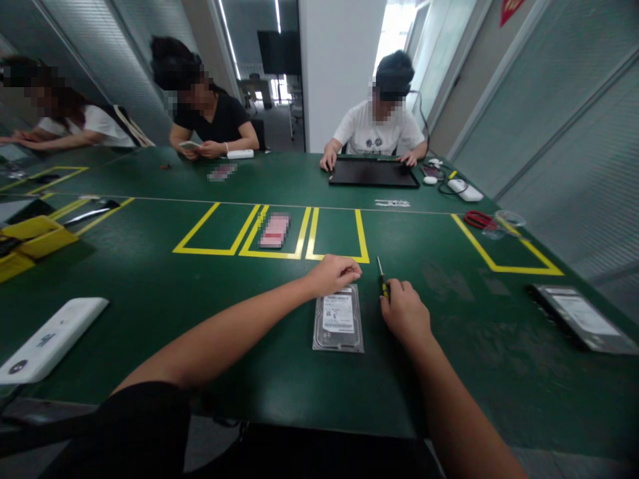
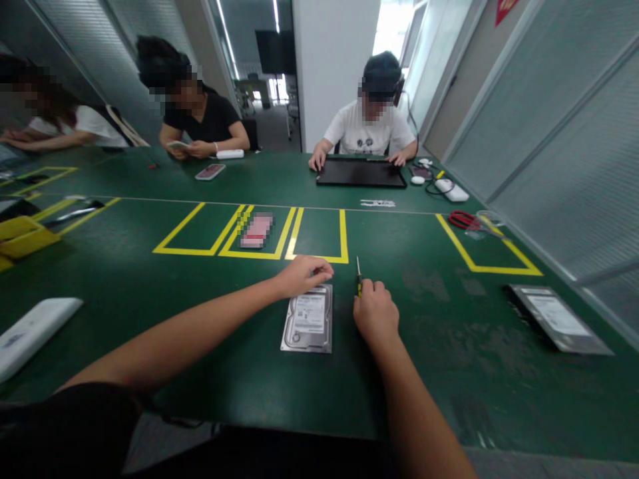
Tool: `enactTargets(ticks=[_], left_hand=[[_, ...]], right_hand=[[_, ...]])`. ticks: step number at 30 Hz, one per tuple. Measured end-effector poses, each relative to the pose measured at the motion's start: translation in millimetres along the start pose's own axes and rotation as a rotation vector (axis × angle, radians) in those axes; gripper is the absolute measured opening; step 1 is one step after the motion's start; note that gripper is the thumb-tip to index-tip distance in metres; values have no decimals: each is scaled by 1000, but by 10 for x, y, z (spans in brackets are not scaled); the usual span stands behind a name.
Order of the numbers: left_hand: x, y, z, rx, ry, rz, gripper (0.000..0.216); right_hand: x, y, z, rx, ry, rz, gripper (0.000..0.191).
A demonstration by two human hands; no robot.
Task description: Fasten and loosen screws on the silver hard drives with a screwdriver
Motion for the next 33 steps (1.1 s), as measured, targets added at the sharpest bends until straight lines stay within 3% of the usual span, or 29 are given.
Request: enactTargets(ticks=[6,11,19,33], left_hand=[[-31,133,160,-132,57,161,8],[-119,248,238,-184,24,214,10],[-184,267,271,-221,-78,214,13],[-93,209,240,-216,-89,232,12]], right_hand=[[-5,-4,-3,-2,-4,0,24],[0,-7,-6,4,-4,8,25],[6,-15,-6,1,-10,11,25],[2,-25,-12,-1,-7,14,26]])
Point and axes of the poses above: each hand's wrist, its own z-axis towards the middle knuckle, its own y-axis out of the palm, x = y × z, the point moved 5 cm from there along z, towards the middle knuckle, and after that the axes turned 14 degrees about -y, right-handed, at the moved point
